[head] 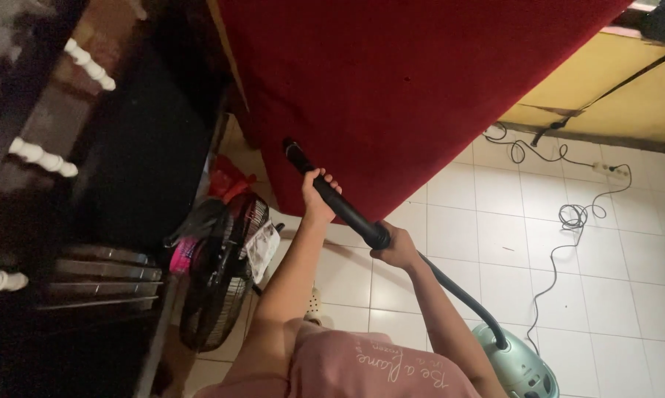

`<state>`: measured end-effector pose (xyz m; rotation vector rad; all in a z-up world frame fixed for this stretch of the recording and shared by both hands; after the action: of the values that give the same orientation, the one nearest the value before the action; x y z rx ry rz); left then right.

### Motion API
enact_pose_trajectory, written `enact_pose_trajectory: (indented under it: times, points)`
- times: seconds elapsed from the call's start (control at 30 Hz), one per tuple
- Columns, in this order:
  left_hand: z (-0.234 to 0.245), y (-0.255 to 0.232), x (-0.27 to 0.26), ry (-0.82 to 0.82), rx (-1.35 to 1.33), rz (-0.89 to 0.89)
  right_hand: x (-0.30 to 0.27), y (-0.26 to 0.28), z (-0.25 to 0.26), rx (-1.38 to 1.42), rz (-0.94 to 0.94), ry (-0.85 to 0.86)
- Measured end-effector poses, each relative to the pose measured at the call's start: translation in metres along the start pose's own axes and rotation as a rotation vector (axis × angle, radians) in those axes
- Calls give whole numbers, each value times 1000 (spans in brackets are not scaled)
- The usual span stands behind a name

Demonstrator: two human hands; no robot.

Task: The person uses a vacuum cleaner with a hose attachment to clean the side of a red upholstered object. They move the nozzle up and down along the surface, occasionally using their left hand to hold the fabric taut. The person briefly picks up a small fan from the floor and sets it back down before continuing to vacuum the same area.

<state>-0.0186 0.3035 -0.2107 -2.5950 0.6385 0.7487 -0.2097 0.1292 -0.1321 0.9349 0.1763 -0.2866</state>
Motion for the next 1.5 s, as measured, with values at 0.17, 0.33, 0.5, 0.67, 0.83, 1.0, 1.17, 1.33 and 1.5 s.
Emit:
enact_pose_trajectory:
  times: [0.17,0.33,0.5,0.67,0.83,1.0,1.17,1.33,1.5]
  points:
    - [1,-6,24,5,12,23,18,-4,-8,-47,-21,-10]
    - [-2,17,38,10,27,64,24,-40,-4,-99,-73,-40]
    - [-8,33,36,-12,30,60,25,-52,11,-29,-85,-23]
    - [-19,61,34,-23,11,43,23,-69,36,38,-108,21]
    - [-39,100,32,-28,-11,42,11,-68,78,132,-146,54]
    - [-59,120,20,-23,-33,17,12,-83,105,108,-135,84]
    - [-64,137,23,-24,-38,-9,9,-87,117,130,-101,95]
    - [-74,149,12,-25,-48,-9,2,-95,125,154,-64,97]
    - [-79,158,16,-10,-30,1,0,-100,133,163,-43,67]
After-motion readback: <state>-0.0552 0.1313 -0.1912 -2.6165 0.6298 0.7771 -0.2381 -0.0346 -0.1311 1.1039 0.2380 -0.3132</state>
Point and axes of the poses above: each hand's wrist, its own x-axis towards the middle knuckle, its own z-axis out of the back of the hand, y = z × x, the point moved 5 cm from there along x, towards the middle knuckle, and after that the axes turned 1 degree about -y, right-handed, at the moved point
